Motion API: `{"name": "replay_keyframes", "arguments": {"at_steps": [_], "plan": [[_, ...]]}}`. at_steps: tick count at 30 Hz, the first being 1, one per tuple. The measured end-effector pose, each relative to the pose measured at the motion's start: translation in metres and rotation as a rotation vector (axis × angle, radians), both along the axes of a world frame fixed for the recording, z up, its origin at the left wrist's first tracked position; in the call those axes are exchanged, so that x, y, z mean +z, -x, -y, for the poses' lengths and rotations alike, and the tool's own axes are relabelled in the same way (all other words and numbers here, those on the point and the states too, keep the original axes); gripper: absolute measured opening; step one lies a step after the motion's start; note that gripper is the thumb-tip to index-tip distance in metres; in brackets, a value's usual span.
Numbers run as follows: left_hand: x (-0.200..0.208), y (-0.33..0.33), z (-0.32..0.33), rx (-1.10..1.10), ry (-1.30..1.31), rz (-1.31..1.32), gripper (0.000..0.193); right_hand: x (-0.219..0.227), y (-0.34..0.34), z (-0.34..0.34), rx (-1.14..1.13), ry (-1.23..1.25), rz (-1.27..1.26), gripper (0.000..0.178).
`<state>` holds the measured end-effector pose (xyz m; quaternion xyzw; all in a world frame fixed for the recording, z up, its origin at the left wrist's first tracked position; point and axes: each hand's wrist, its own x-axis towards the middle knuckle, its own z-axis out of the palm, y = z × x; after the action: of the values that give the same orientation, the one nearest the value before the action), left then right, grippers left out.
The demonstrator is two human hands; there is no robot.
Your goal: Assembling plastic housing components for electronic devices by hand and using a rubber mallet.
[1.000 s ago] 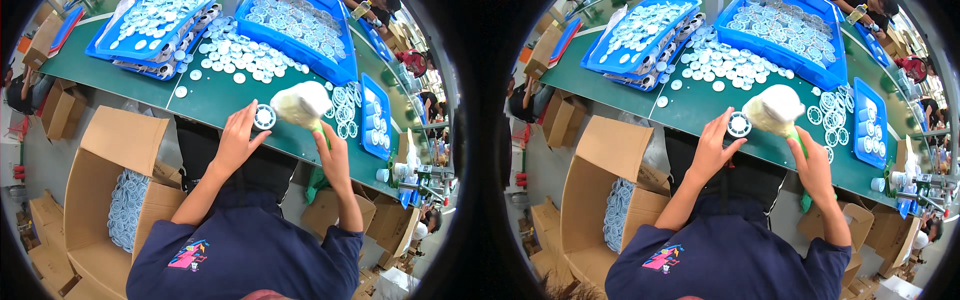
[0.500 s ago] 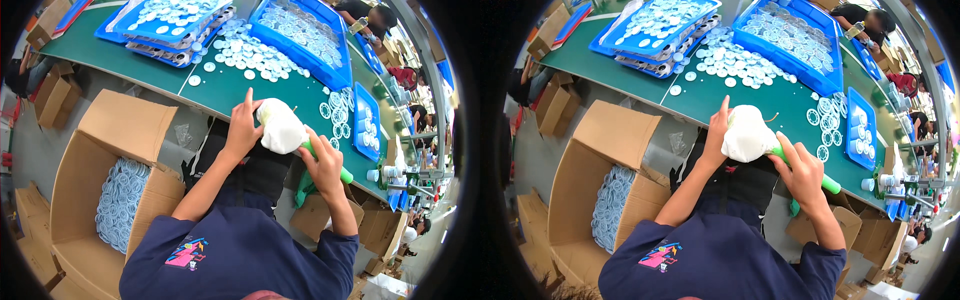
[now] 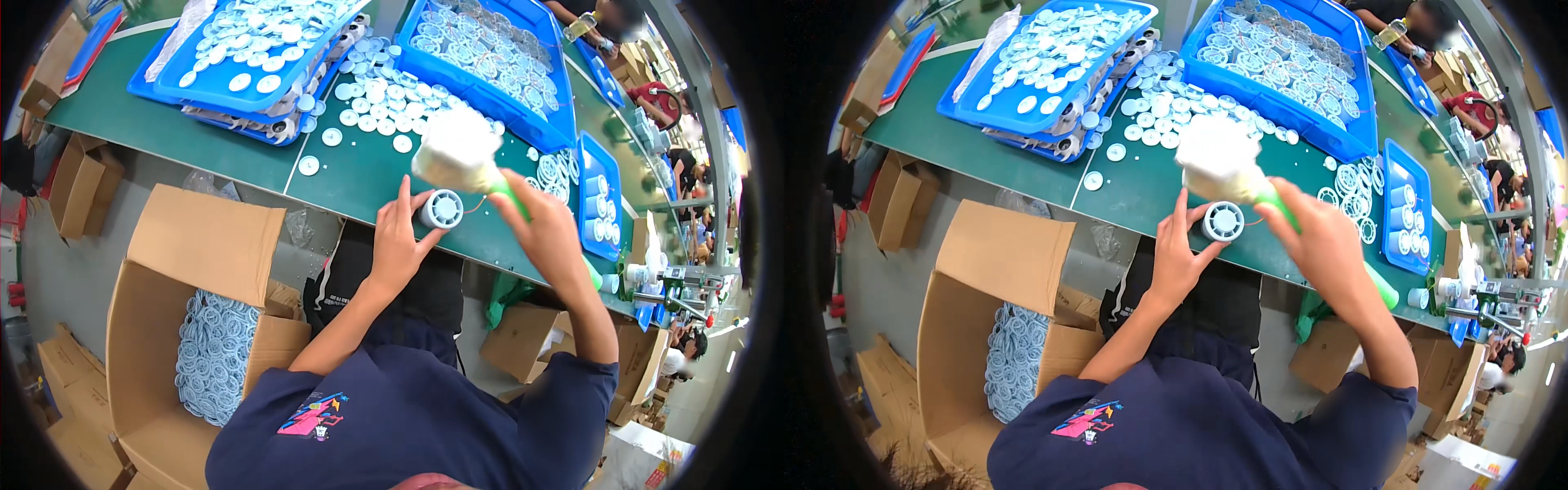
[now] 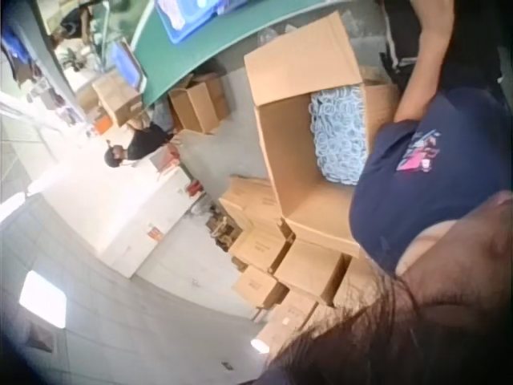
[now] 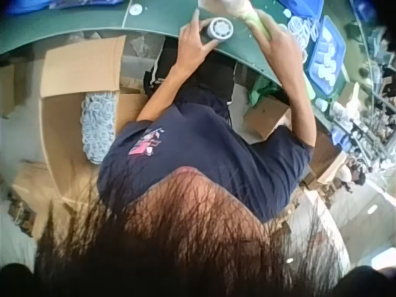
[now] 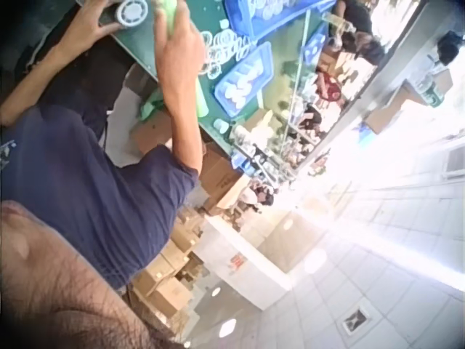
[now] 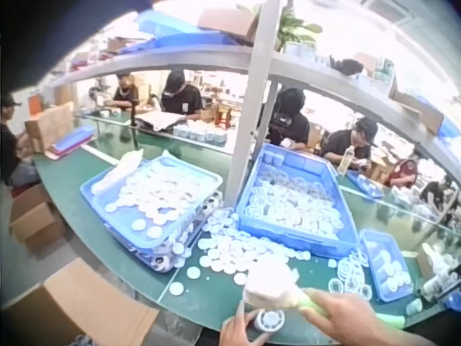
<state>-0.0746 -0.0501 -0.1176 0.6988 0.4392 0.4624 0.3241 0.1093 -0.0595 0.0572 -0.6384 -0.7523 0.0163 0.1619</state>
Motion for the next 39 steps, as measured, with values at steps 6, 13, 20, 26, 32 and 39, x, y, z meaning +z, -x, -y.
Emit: {"name": "replay_keyframes", "arguments": {"at_steps": [6,13,20,26,32,39], "plan": [[0.014,0.007,-0.005,-0.054,0.118,0.017,0.096,-0.034,-0.029,0.011,-0.193,-0.002,0.037,0.036],[0.040,0.024,-0.007,-0.047,0.255,0.567,0.072,-0.133,-0.041,0.048,-0.420,-0.255,-0.066,0.040],[0.126,-0.151,-0.053,-0.612,-0.137,-0.006,0.063,-0.164,-0.036,0.050,-0.473,-0.414,-0.104,0.038],[0.078,-0.382,-0.082,-0.878,-0.321,-0.326,0.055,-0.161,-0.035,0.049,-0.477,-0.403,-0.158,0.040],[0.023,-0.458,-0.101,-0.734,-0.267,-0.297,0.045,-0.187,-0.032,0.049,-0.453,-0.314,-0.307,0.043],[0.050,-0.408,-0.075,-0.779,-0.355,-0.324,0.083,-0.184,-0.034,0.046,-0.484,-0.377,-0.335,0.045]]}}
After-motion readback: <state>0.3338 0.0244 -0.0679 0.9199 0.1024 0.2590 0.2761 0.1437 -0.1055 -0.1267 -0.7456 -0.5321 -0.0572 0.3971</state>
